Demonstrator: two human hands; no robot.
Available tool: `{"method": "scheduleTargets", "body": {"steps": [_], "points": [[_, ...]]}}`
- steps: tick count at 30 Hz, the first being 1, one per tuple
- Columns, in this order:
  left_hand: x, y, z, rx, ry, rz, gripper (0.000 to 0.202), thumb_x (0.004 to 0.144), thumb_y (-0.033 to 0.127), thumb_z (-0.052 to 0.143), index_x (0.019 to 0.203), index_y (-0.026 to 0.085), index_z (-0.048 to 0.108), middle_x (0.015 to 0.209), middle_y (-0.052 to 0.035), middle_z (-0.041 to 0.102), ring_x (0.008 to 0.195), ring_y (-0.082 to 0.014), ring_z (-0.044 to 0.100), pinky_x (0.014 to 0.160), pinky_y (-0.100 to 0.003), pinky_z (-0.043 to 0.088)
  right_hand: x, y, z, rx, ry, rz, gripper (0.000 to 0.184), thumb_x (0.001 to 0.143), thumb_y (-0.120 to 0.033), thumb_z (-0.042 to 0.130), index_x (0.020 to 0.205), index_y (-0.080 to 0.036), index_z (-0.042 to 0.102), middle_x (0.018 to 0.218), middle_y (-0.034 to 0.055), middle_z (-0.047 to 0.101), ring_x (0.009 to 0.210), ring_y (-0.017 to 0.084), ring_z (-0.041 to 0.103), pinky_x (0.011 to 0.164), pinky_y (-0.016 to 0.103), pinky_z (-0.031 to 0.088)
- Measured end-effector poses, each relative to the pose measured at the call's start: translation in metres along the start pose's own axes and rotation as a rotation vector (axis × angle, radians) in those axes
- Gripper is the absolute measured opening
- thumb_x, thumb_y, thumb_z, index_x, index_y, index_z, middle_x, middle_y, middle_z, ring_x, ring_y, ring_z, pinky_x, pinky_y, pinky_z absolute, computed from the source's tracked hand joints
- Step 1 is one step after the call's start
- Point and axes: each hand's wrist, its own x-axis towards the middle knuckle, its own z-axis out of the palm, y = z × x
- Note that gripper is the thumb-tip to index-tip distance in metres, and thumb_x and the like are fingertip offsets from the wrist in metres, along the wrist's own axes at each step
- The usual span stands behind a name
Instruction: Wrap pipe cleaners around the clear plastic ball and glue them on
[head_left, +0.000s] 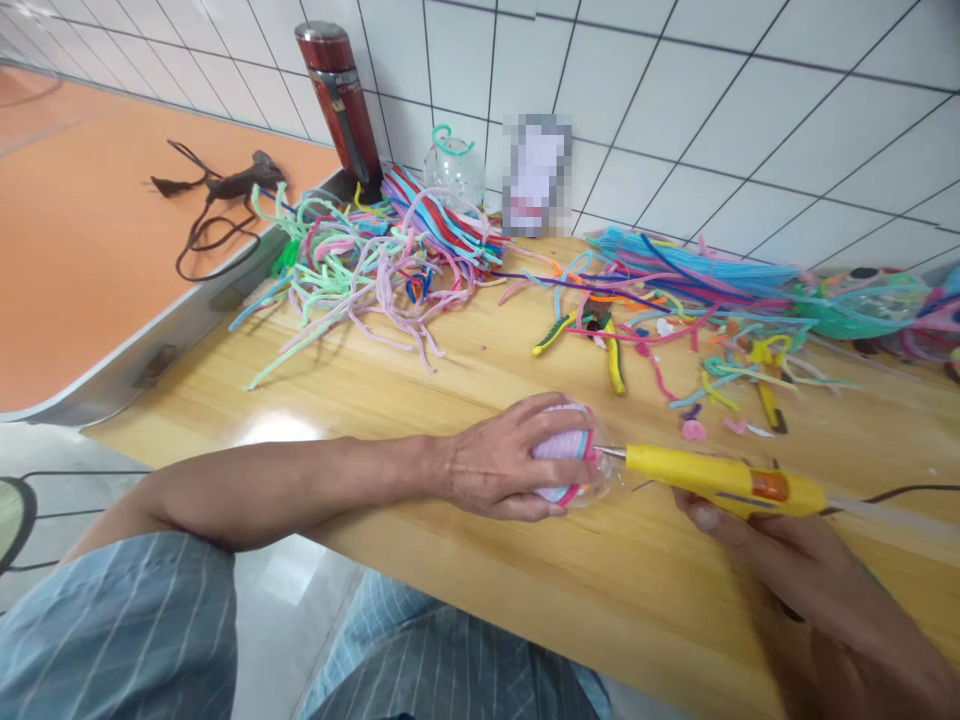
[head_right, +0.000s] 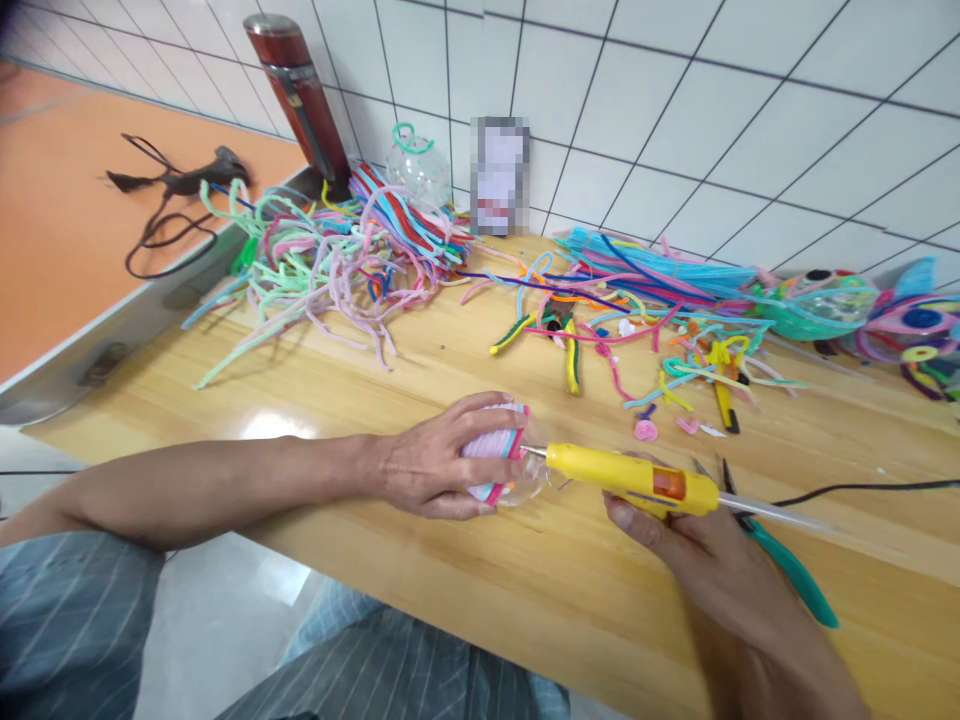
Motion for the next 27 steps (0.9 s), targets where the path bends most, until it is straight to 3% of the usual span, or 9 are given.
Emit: {"method": "scheduleTargets", "body": {"steps": [15, 21, 27], "points": [[0.0023, 0.0001, 0.0004, 0.009, 0.039, 0.012, 0.046, 0.106, 0.045, 0.056, 0.141, 0.015, 0.056, 0.146, -0.0245, 0.061, 0.150, -0.0335, 0.053, 0.124, -0.060, 0.051, 0.0003, -0.0011, 0.0006, 0.003, 0.036, -0.017, 0.034, 0.055, -0.065, 0.084, 0.069, -0.035, 0.080, 0.079, 0.0024, 0.084, 0.084, 0.036, 0.084, 0.076, 0.042, 0.073], [0.0008, -0.0001, 0.0013, -0.004, 0.025, 0.012, 0.047, 0.106, 0.045, 0.056, 0.143, 0.016, 0.054, 0.148, -0.0252, 0.060, 0.153, -0.0336, 0.051, 0.125, -0.061, 0.050, 0.0038, 0.0007, -0.0004, -0.032, 0.009, -0.063, 0.032, 0.060, -0.066, 0.083, 0.066, -0.035, 0.078, 0.083, 0.0019, 0.085, 0.085, 0.034, 0.084, 0.077, 0.041, 0.072], [0.0012, 0.0001, 0.0014, 0.003, 0.038, 0.015, 0.045, 0.106, 0.045, 0.056, 0.140, 0.015, 0.056, 0.146, -0.0245, 0.062, 0.150, -0.0330, 0.053, 0.125, -0.060, 0.050, 0.0017, 0.0025, -0.0009, -0.034, 0.020, -0.045, 0.036, 0.059, -0.067, 0.084, 0.072, -0.034, 0.081, 0.085, 0.0025, 0.085, 0.087, 0.035, 0.083, 0.077, 0.040, 0.072]]}}
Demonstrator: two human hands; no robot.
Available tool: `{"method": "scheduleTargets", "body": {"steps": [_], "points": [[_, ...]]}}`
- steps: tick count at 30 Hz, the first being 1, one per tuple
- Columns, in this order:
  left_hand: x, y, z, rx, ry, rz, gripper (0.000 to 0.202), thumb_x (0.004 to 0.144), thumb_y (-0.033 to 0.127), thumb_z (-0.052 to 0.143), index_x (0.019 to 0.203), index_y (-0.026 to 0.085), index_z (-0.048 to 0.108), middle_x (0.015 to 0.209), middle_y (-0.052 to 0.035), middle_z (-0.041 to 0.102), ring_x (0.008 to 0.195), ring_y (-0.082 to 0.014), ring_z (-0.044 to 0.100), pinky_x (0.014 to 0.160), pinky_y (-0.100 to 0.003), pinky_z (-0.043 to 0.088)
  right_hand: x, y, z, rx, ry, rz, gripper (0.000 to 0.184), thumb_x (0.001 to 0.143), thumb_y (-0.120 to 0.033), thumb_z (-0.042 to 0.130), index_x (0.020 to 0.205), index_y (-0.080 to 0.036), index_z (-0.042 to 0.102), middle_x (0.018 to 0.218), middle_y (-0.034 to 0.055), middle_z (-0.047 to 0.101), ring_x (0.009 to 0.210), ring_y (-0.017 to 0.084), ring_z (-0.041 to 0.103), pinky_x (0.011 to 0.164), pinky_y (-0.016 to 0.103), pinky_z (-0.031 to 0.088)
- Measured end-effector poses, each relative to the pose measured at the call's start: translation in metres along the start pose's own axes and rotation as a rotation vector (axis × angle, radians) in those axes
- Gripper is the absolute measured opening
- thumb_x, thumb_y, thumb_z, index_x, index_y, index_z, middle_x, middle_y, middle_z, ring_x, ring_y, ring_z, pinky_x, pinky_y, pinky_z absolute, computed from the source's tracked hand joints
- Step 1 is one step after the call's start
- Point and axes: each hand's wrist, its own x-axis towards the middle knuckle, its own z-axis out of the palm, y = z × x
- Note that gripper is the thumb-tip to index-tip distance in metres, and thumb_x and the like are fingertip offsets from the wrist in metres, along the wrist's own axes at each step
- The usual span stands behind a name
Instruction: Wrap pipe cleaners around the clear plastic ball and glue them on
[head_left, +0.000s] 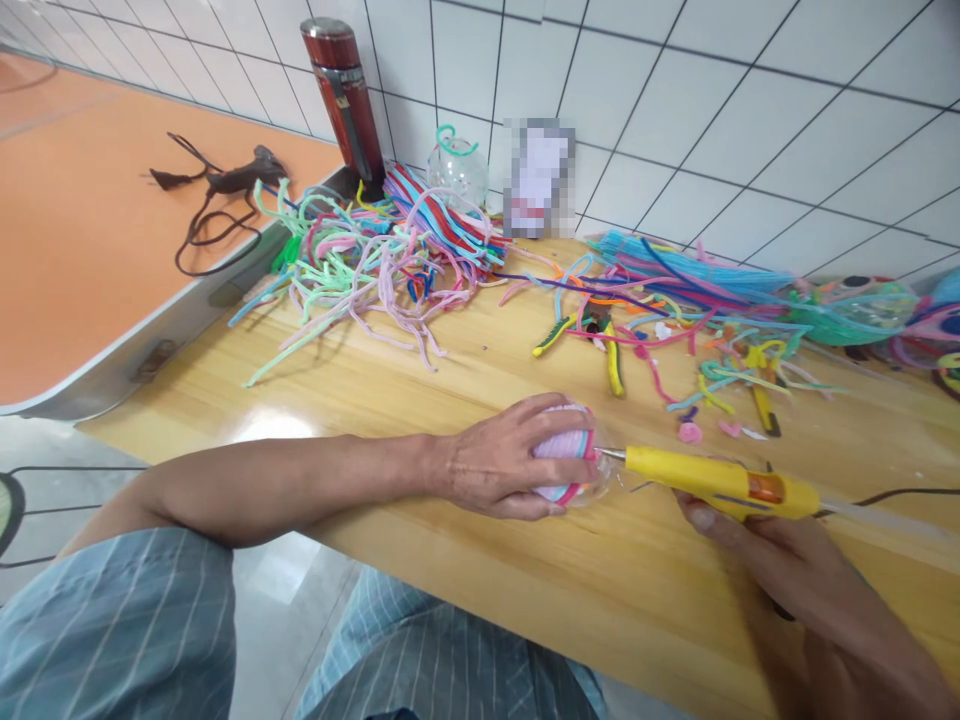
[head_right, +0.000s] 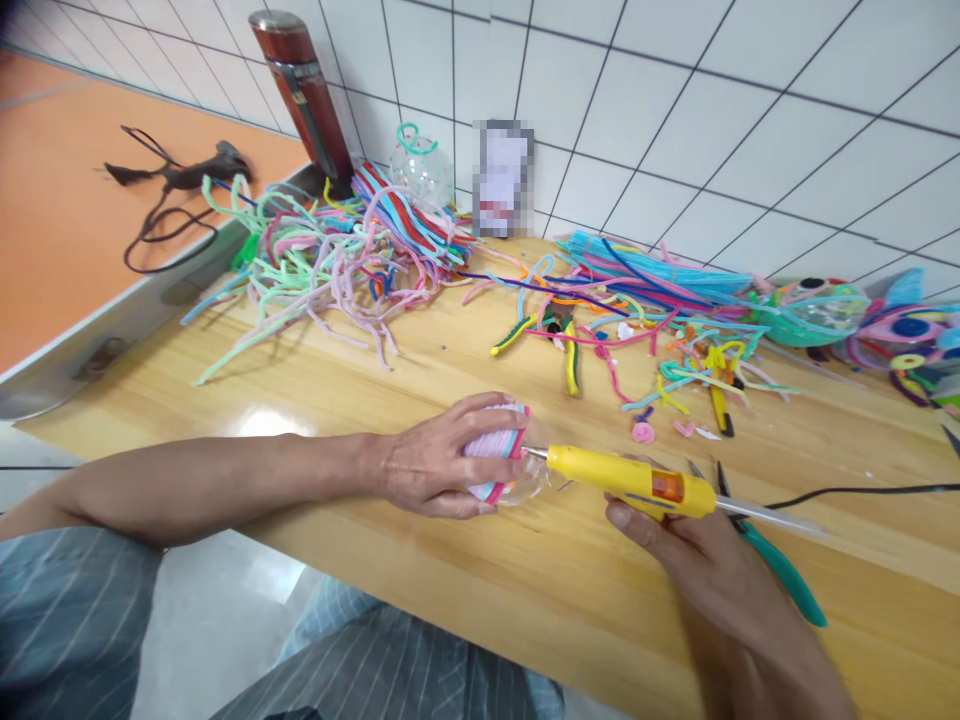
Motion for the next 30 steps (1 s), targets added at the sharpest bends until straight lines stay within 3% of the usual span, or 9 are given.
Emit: {"method": "scheduleTargets", "body": {"steps": [8, 13, 19, 30], "points": [[-0.001, -0.001, 0.001, 0.003, -0.014, -0.009, 0.047, 0.106, 0.047, 0.055, 0.143, 0.017, 0.055, 0.149, -0.0240, 0.060, 0.152, -0.0322, 0.051, 0.125, -0.060, 0.049, -0.001, 0.012, -0.005, -0.104, 0.011, 0.032, 0.042, 0.064, -0.073, 0.079, 0.079, -0.035, 0.085, 0.090, 0.0017, 0.086, 0.090, 0.036, 0.083, 0.078, 0.040, 0.072], [-0.001, -0.001, 0.002, 0.008, -0.007, -0.009, 0.047, 0.106, 0.046, 0.056, 0.142, 0.017, 0.055, 0.149, -0.0230, 0.061, 0.151, -0.0319, 0.052, 0.125, -0.058, 0.050, -0.003, 0.006, -0.003, -0.118, 0.008, 0.008, 0.040, 0.068, -0.073, 0.075, 0.077, -0.035, 0.084, 0.086, 0.0011, 0.085, 0.085, 0.035, 0.082, 0.075, 0.039, 0.071], [-0.003, -0.001, 0.003, -0.009, -0.022, -0.017, 0.048, 0.106, 0.047, 0.056, 0.143, 0.018, 0.055, 0.152, -0.0239, 0.060, 0.153, -0.0326, 0.051, 0.126, -0.060, 0.049, -0.003, -0.002, -0.002, -0.102, 0.015, -0.009, 0.037, 0.065, -0.071, 0.078, 0.075, -0.036, 0.083, 0.083, 0.0001, 0.085, 0.083, 0.035, 0.082, 0.073, 0.040, 0.071], [-0.004, -0.002, 0.002, -0.013, -0.049, -0.021, 0.049, 0.105, 0.049, 0.056, 0.143, 0.018, 0.056, 0.154, -0.0242, 0.058, 0.155, -0.0327, 0.050, 0.127, -0.060, 0.047, -0.001, 0.009, -0.006, -0.132, 0.024, -0.032, 0.038, 0.065, -0.070, 0.080, 0.074, -0.033, 0.083, 0.085, 0.0021, 0.084, 0.085, 0.035, 0.082, 0.076, 0.041, 0.071]]}}
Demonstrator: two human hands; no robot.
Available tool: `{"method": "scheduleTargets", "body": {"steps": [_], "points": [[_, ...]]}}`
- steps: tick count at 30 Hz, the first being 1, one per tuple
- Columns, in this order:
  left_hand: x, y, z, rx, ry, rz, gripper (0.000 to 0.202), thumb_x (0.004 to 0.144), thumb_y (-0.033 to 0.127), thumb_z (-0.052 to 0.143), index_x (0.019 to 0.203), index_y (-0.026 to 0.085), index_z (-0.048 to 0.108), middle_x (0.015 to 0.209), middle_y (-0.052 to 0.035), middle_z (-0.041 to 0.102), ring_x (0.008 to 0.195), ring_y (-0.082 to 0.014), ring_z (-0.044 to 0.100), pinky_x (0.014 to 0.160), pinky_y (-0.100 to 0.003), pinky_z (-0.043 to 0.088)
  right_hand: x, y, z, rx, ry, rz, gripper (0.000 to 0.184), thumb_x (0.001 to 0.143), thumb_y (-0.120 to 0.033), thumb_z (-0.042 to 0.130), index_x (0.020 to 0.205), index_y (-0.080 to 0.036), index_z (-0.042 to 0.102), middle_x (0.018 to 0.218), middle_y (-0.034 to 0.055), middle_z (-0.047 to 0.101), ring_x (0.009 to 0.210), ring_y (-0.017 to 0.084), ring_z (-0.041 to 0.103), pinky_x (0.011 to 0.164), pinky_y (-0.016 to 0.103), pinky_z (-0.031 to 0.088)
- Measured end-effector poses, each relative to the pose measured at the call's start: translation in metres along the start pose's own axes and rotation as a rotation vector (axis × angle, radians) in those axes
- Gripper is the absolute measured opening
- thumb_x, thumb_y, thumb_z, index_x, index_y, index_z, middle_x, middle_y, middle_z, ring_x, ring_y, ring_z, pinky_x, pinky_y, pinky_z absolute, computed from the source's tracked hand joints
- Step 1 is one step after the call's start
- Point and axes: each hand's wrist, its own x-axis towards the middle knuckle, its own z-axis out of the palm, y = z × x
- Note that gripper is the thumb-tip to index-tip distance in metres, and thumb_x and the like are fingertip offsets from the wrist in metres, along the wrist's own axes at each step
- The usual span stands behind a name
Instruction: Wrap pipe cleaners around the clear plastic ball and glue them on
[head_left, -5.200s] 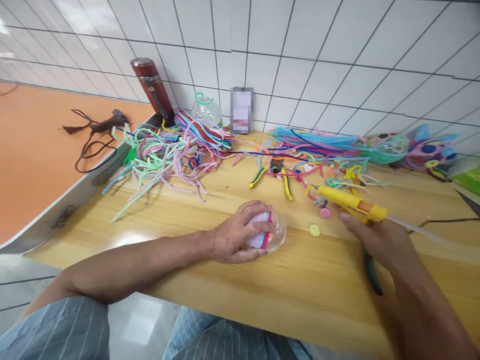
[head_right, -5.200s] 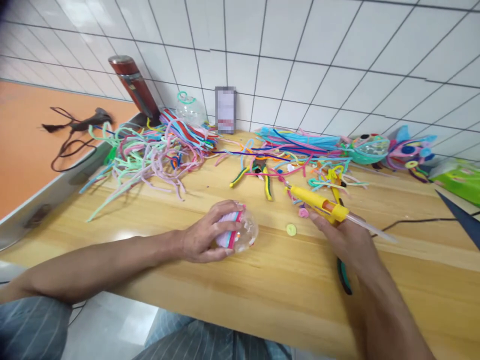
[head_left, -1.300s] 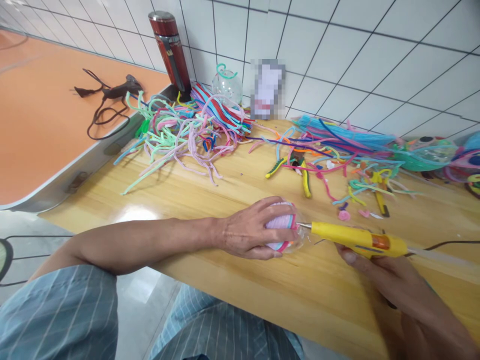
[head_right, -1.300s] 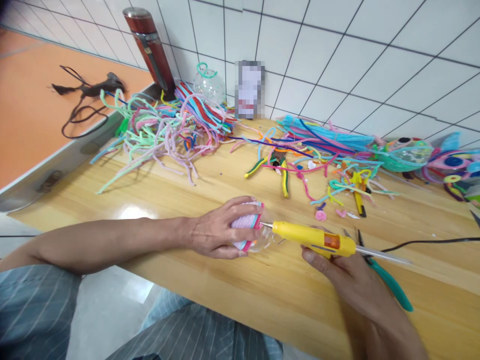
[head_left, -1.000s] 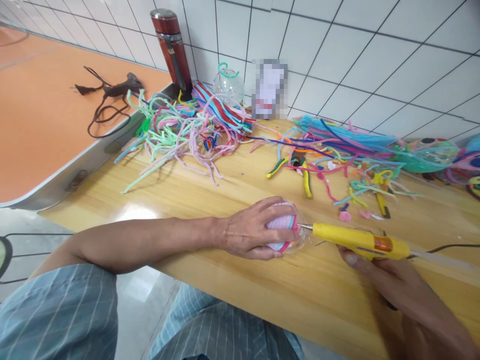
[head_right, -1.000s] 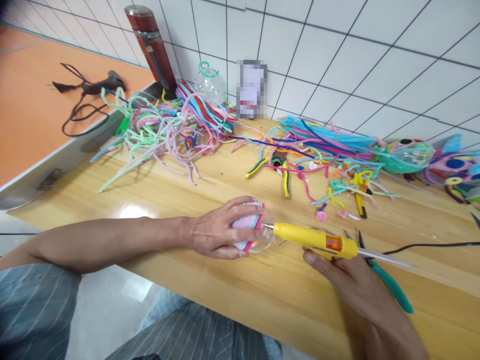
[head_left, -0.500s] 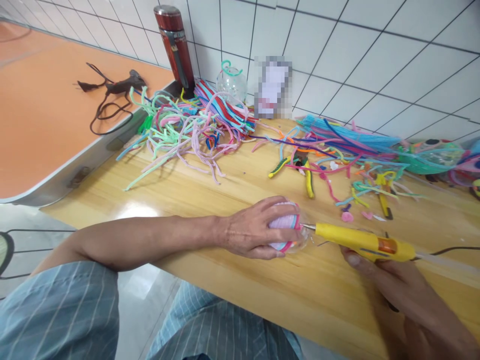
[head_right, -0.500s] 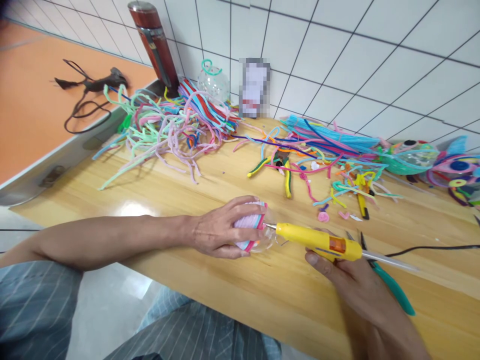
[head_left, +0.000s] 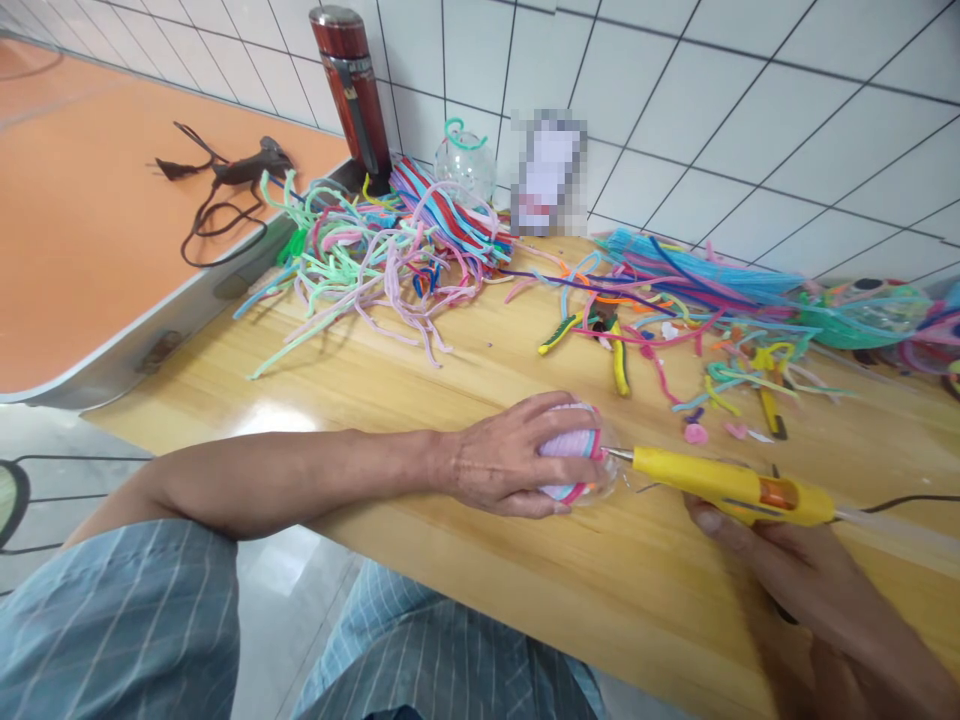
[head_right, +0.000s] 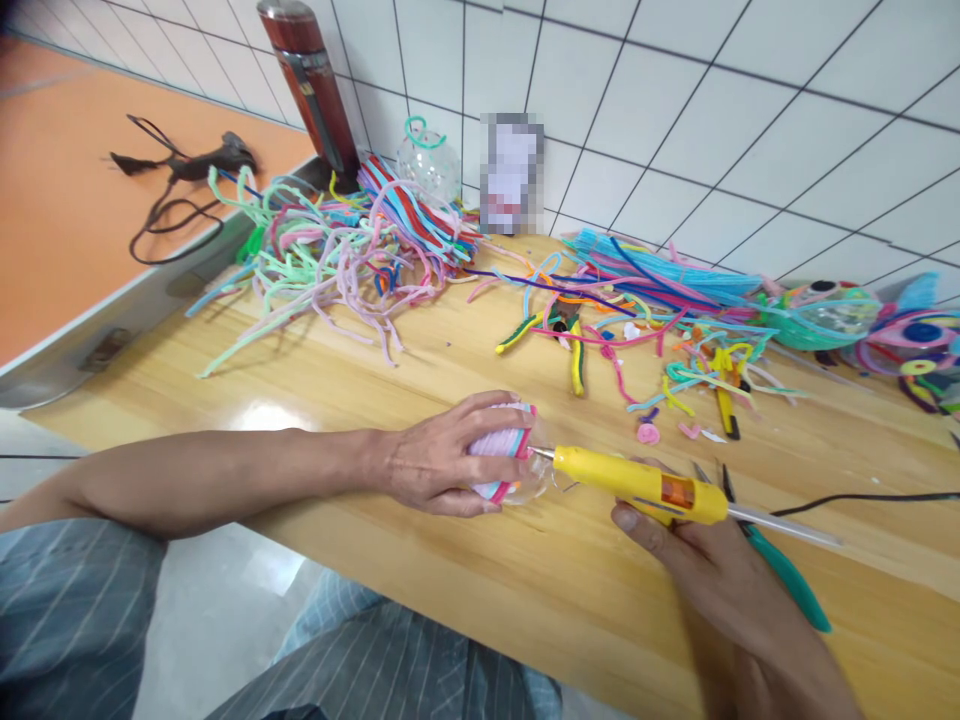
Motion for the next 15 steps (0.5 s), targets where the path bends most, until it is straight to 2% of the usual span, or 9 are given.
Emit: {"method": "scheduleTargets", "body": {"steps": [5, 9, 15], "points": [[0.001, 0.000, 0.001, -0.001, 0.028, 0.012, 0.049, 0.105, 0.047, 0.057, 0.143, 0.017, 0.056, 0.152, -0.0245, 0.059, 0.154, -0.0328, 0.049, 0.127, -0.061, 0.047, -0.001, 0.000, -0.001, -0.024, -0.035, -0.017, 0.040, 0.068, -0.072, 0.077, 0.075, -0.032, 0.082, 0.081, 0.0026, 0.083, 0.080, 0.035, 0.081, 0.071, 0.041, 0.070], [0.001, 0.000, 0.001, 0.010, 0.006, -0.002, 0.049, 0.105, 0.048, 0.057, 0.144, 0.018, 0.056, 0.154, -0.0235, 0.058, 0.154, -0.0320, 0.049, 0.127, -0.060, 0.048, 0.001, -0.004, 0.000, 0.008, 0.003, -0.008, 0.038, 0.064, -0.069, 0.080, 0.076, -0.033, 0.081, 0.087, 0.0024, 0.085, 0.086, 0.036, 0.082, 0.078, 0.044, 0.071], [0.002, 0.000, 0.000, 0.005, 0.052, 0.021, 0.048, 0.105, 0.046, 0.058, 0.141, 0.016, 0.055, 0.148, -0.0249, 0.060, 0.152, -0.0328, 0.051, 0.125, -0.060, 0.049, 0.000, -0.010, 0.001, -0.005, 0.017, -0.033, 0.037, 0.067, -0.070, 0.077, 0.075, -0.034, 0.080, 0.079, 0.0007, 0.082, 0.080, 0.034, 0.080, 0.074, 0.042, 0.070]]}}
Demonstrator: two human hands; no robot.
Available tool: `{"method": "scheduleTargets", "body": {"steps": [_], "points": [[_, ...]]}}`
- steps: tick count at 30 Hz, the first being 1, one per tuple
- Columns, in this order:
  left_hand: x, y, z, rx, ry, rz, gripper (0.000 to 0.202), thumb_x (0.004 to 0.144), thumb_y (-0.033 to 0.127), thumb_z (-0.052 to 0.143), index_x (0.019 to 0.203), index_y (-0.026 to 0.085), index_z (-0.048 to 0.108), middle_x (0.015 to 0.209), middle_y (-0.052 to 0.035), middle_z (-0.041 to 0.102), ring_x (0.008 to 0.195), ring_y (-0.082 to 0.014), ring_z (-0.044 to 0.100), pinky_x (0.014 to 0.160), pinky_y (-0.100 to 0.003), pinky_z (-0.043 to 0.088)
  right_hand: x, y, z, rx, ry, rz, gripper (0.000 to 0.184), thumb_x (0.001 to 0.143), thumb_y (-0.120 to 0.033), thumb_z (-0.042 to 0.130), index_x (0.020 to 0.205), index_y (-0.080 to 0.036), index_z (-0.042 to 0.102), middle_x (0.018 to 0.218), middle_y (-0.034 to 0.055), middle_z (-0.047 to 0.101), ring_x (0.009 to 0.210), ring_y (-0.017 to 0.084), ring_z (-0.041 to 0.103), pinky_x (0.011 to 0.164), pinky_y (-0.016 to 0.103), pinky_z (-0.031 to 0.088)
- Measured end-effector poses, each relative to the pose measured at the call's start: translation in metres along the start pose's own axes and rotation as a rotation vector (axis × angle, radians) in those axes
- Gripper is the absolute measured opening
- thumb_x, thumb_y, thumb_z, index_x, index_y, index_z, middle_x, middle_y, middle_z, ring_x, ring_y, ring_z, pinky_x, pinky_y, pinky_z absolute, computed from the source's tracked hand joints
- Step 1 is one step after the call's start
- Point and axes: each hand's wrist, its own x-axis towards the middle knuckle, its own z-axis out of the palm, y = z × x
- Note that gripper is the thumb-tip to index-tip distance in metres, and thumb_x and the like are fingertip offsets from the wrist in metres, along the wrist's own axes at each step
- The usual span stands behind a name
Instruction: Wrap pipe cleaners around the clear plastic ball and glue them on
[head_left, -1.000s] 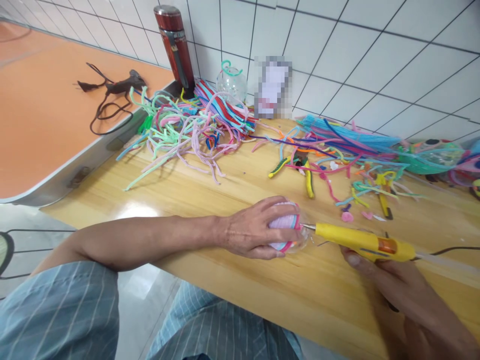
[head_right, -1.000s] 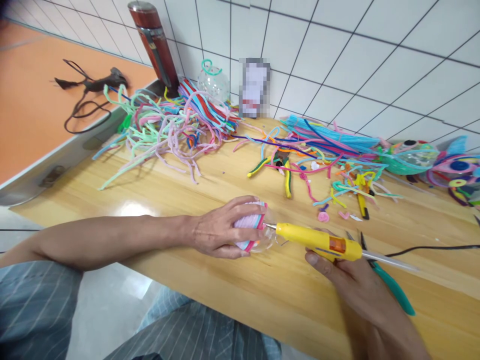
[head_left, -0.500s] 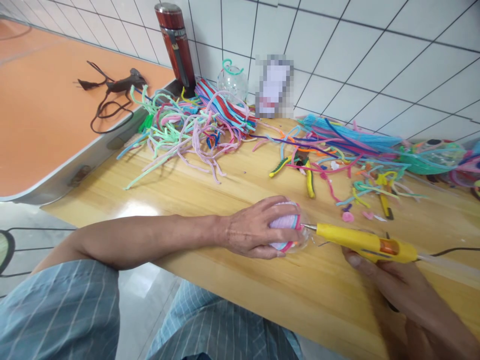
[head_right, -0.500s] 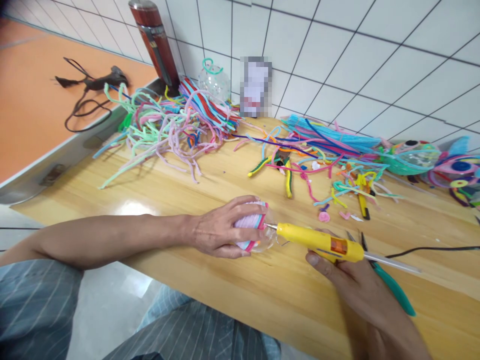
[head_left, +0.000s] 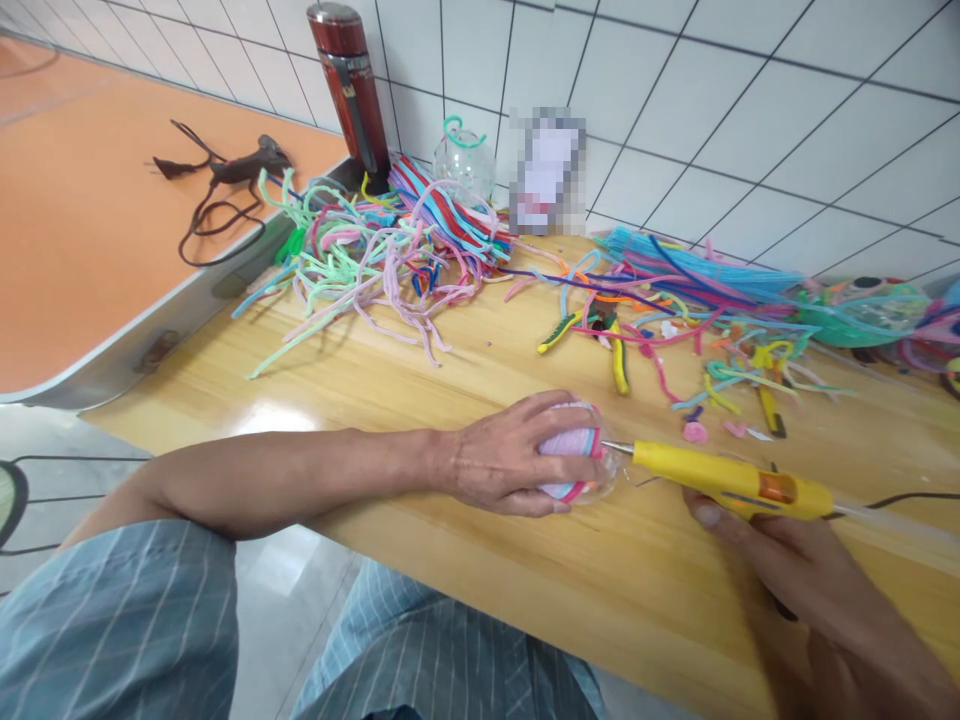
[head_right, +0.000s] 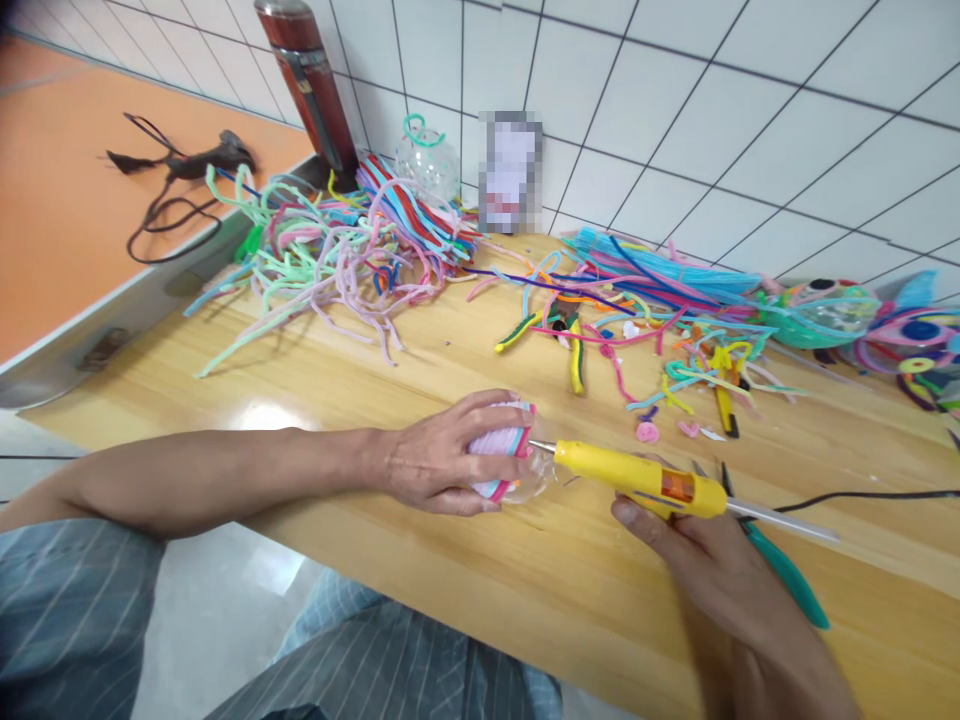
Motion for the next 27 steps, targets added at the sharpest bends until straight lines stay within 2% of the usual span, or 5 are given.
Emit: {"method": "scheduleTargets", "body": {"steps": [8, 13, 20, 24, 27], "points": [[-0.0034, -0.0005, 0.0017, -0.011, -0.077, -0.041, 0.047, 0.105, 0.051, 0.056, 0.141, 0.021, 0.057, 0.153, -0.0232, 0.059, 0.155, -0.0329, 0.050, 0.126, -0.062, 0.048, -0.0029, -0.0029, 0.0014, -0.024, 0.005, 0.006, 0.041, 0.070, -0.075, 0.073, 0.075, -0.035, 0.081, 0.076, 0.0006, 0.080, 0.075, 0.034, 0.078, 0.069, 0.041, 0.069], [-0.0019, -0.0002, 0.0012, -0.023, -0.008, -0.005, 0.049, 0.104, 0.046, 0.060, 0.142, 0.016, 0.056, 0.149, -0.0263, 0.059, 0.152, -0.0343, 0.051, 0.124, -0.062, 0.049, -0.0020, -0.0021, 0.0012, -0.013, 0.005, -0.011, 0.041, 0.071, -0.073, 0.074, 0.079, -0.034, 0.081, 0.084, 0.0011, 0.083, 0.084, 0.034, 0.080, 0.079, 0.041, 0.070], [-0.0028, -0.0004, 0.0007, -0.022, -0.072, -0.032, 0.048, 0.104, 0.049, 0.059, 0.141, 0.019, 0.057, 0.153, -0.0241, 0.059, 0.155, -0.0335, 0.049, 0.127, -0.062, 0.047, 0.0038, 0.0014, -0.0004, -0.027, 0.010, 0.012, 0.038, 0.065, -0.071, 0.075, 0.068, -0.033, 0.077, 0.069, 0.0009, 0.076, 0.072, 0.032, 0.076, 0.064, 0.040, 0.068], [-0.0018, -0.0001, 0.0008, -0.009, -0.035, -0.017, 0.047, 0.105, 0.047, 0.058, 0.142, 0.018, 0.057, 0.152, -0.0251, 0.059, 0.154, -0.0335, 0.050, 0.125, -0.062, 0.048, 0.0020, -0.0009, 0.0008, 0.025, -0.004, 0.000, 0.035, 0.064, -0.068, 0.078, 0.067, -0.033, 0.076, 0.077, 0.0015, 0.080, 0.085, 0.034, 0.080, 0.079, 0.041, 0.070], [-0.0002, 0.0000, 0.0000, -0.015, 0.006, 0.004, 0.047, 0.104, 0.044, 0.059, 0.141, 0.015, 0.056, 0.147, -0.0260, 0.061, 0.151, -0.0338, 0.052, 0.124, -0.061, 0.050, 0.0007, -0.0004, 0.0013, 0.012, 0.011, 0.005, 0.035, 0.065, -0.068, 0.078, 0.066, -0.033, 0.076, 0.076, 0.0015, 0.079, 0.081, 0.033, 0.079, 0.074, 0.039, 0.070]]}}
